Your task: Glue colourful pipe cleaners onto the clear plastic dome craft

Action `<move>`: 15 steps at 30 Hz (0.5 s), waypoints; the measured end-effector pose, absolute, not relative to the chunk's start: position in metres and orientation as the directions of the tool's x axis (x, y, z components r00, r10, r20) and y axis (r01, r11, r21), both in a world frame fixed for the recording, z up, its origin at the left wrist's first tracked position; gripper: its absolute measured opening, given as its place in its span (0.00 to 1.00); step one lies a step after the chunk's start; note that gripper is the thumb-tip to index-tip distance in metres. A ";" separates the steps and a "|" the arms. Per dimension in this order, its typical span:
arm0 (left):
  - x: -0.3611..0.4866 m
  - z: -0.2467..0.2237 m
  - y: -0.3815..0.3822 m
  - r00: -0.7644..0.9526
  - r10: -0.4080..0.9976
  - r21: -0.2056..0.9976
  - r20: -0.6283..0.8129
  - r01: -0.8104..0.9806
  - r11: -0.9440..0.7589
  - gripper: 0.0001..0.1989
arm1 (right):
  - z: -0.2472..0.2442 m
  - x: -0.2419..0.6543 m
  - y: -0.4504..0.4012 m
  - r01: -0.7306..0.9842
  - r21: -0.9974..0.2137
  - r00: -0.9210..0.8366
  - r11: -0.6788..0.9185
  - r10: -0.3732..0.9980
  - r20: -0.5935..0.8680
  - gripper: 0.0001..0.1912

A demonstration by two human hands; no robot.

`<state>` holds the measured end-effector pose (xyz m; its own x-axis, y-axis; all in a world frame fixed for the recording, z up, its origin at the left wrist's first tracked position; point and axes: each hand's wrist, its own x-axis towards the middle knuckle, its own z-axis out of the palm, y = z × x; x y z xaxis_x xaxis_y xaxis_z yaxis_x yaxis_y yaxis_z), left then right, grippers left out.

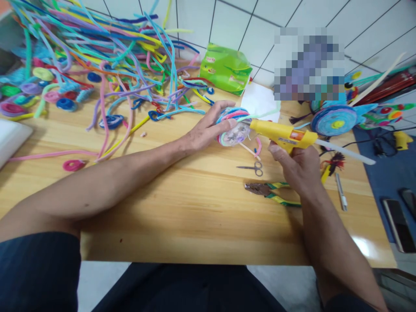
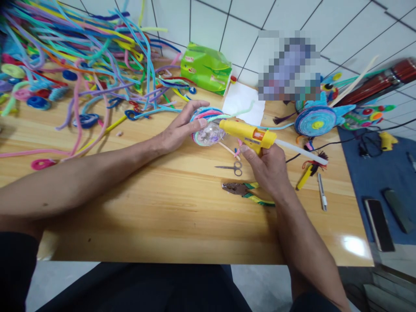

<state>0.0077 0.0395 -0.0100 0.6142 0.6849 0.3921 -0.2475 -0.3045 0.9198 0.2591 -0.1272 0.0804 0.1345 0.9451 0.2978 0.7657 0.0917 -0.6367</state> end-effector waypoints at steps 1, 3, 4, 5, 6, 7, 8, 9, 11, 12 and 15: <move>0.008 -0.010 0.039 0.611 0.686 0.918 0.396 -0.242 -0.314 0.36 | 0.080 0.259 -0.127 0.760 -0.641 0.133 0.101 0.943 0.306 0.12; 0.009 -0.011 0.039 0.606 0.687 0.915 0.401 -0.231 -0.330 0.36 | 0.079 0.258 -0.128 0.745 -0.655 0.124 0.126 0.939 0.322 0.14; 0.009 -0.011 0.039 0.605 0.686 0.914 0.403 -0.230 -0.335 0.36 | 0.079 0.258 -0.128 0.737 -0.663 0.119 0.133 0.940 0.320 0.15; 0.009 -0.011 0.039 0.607 0.684 0.913 0.406 -0.232 -0.336 0.36 | 0.078 0.258 -0.127 0.729 -0.671 0.118 0.133 0.942 0.314 0.16; 0.009 -0.012 0.039 0.609 0.680 0.912 0.407 -0.237 -0.334 0.36 | 0.078 0.258 -0.127 0.725 -0.677 0.120 0.128 0.944 0.306 0.16; 0.009 -0.012 0.039 0.611 0.678 0.912 0.408 -0.241 -0.332 0.36 | 0.077 0.258 -0.127 0.722 -0.681 0.124 0.120 0.946 0.298 0.16; 0.009 -0.011 0.039 0.613 0.676 0.912 0.409 -0.242 -0.332 0.36 | 0.077 0.258 -0.127 0.721 -0.684 0.130 0.111 0.948 0.292 0.16; 0.009 -0.011 0.040 0.613 0.676 0.911 0.410 -0.240 -0.335 0.36 | 0.077 0.258 -0.126 0.720 -0.686 0.136 0.105 0.948 0.288 0.14; 0.008 -0.011 0.040 0.610 0.677 0.910 0.411 -0.232 -0.343 0.36 | 0.077 0.259 -0.126 0.722 -0.685 0.147 0.099 0.945 0.291 0.12; 0.008 -0.011 0.040 0.610 0.677 0.910 0.411 -0.230 -0.346 0.36 | 0.077 0.259 -0.125 0.722 -0.685 0.150 0.098 0.944 0.294 0.12; 0.009 -0.012 0.041 0.613 0.680 0.913 0.403 -0.221 -0.342 0.36 | 0.084 0.262 -0.127 0.711 -0.696 0.159 0.099 0.942 0.296 0.12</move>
<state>0.0086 0.0412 -0.0117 0.6131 0.6796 0.4028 -0.2206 -0.3424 0.9133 0.2620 -0.1270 0.0842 0.1593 0.9418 0.2960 0.7112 0.0985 -0.6960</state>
